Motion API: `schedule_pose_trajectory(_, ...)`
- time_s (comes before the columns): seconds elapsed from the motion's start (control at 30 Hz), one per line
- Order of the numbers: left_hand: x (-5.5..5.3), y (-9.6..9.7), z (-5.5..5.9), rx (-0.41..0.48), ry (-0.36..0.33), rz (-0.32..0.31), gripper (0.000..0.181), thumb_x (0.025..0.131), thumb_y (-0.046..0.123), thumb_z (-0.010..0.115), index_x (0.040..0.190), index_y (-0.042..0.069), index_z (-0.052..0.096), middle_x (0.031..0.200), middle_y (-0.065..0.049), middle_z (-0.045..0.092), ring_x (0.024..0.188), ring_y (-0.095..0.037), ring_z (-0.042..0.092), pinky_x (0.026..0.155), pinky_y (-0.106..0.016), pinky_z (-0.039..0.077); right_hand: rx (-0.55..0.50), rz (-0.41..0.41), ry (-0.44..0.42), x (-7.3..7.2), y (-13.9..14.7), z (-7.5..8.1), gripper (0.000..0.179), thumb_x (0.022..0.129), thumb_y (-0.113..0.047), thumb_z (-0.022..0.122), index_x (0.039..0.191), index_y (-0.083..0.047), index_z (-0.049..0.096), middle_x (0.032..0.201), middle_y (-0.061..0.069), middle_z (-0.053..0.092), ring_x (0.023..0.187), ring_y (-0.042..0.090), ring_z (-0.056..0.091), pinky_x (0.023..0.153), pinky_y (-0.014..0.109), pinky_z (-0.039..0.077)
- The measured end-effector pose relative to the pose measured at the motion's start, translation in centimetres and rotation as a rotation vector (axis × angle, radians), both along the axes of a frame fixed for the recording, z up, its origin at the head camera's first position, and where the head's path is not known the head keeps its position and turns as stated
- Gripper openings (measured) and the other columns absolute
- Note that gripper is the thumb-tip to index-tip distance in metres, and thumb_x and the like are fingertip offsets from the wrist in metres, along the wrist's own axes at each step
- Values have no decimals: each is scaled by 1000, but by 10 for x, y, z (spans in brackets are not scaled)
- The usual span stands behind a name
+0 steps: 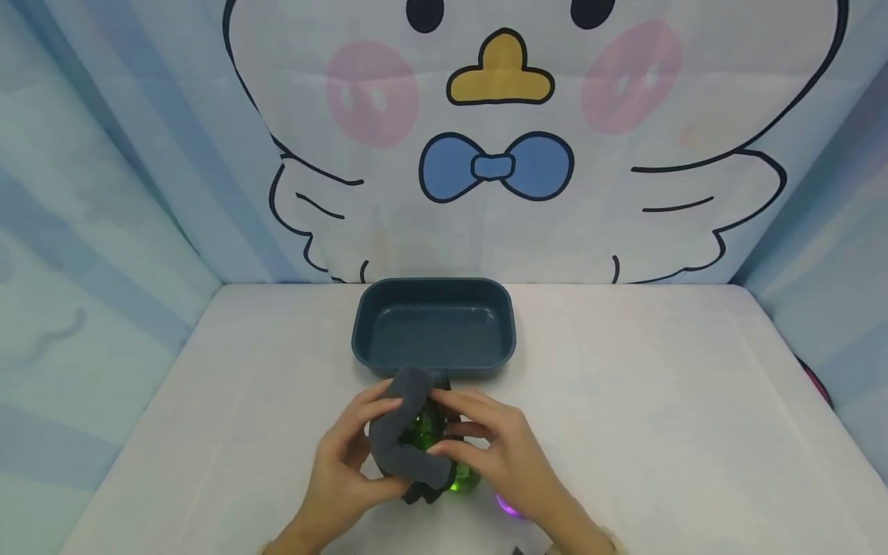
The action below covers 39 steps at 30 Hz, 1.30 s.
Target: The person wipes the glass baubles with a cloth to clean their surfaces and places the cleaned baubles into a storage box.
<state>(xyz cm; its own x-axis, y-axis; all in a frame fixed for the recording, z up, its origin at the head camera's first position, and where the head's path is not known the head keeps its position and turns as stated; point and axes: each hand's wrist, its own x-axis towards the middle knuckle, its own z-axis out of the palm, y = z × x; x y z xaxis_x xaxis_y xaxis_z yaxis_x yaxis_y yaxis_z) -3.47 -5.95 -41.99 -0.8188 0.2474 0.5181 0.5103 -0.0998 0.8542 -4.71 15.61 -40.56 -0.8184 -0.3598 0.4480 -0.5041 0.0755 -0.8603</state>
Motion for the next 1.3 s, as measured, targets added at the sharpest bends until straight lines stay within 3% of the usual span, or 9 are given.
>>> schedule_pose_trajectory(0.17, 0, -2, 0, 31, -46, 27, 71, 68, -7, 85, 132, 6, 58, 144, -15, 50, 129, -24, 51, 80, -37, 60, 15, -22, -57, 2, -4, 3, 52, 82, 5, 75, 132, -4, 62, 128, 7, 65, 119, 8, 61, 84, 29, 58)
schedule_pose_trajectory(0.33, 0, -2, 0, 70, -64, 34, 73, 67, -10, 85, 133, 3, 56, 143, -17, 49, 129, -25, 51, 81, -40, 60, 14, -1, -32, 1, -6, 3, 55, 83, 6, 73, 135, -4, 59, 133, 10, 57, 123, 11, 56, 87, 29, 58)
schedule_pose_trajectory(0.43, -1, -2, 0, 89, -68, 35, 73, 67, -11, 84, 133, 1, 55, 143, -18, 48, 130, -25, 51, 81, -40, 60, 35, 38, 25, -1, -3, 3, 59, 82, 10, 73, 137, -4, 57, 138, 12, 52, 128, 14, 53, 92, 29, 55)
schedule_pose_trajectory(0.67, -1, -2, 1, 128, -103, 9, 71, 69, -15, 80, 133, -1, 55, 144, -20, 47, 132, -26, 50, 83, -48, 58, 110, 26, 293, -5, -2, -1, 60, 77, 7, 79, 132, -5, 61, 137, 14, 54, 133, 20, 48, 105, 21, 44)
schedule_pose_trajectory(0.77, 0, -2, 1, 139, -113, -9, 69, 70, -15, 79, 133, -1, 55, 145, -20, 46, 133, -26, 49, 84, -47, 58, 87, 11, 322, -5, -4, -2, 53, 81, 2, 79, 130, -3, 62, 134, 15, 56, 131, 21, 50, 105, 21, 45)
schedule_pose_trajectory(0.87, 0, -2, 1, 132, -116, -19, 66, 72, -14, 79, 133, 0, 56, 146, -19, 46, 134, -25, 47, 85, -44, 59, 80, -1, 292, -4, -5, -2, 52, 81, 5, 77, 130, -1, 62, 133, 15, 57, 129, 18, 52, 101, 21, 48)
schedule_pose_trajectory(1.1, 0, -3, 3, 79, -88, -24, 66, 71, -10, 82, 132, 4, 59, 145, -17, 46, 132, -26, 49, 85, -41, 59, 55, -5, 98, -1, -4, -1, 59, 79, 11, 74, 135, -1, 58, 133, 9, 59, 124, 9, 56, 89, 25, 56)
schedule_pose_trajectory(1.3, 0, -3, 2, 96, -106, 6, 69, 69, -12, 82, 132, 2, 57, 144, -17, 47, 131, -25, 50, 84, -47, 58, 72, -26, 88, -2, -5, 0, 59, 80, 9, 76, 135, -2, 58, 131, 11, 60, 123, 10, 57, 88, 27, 57)
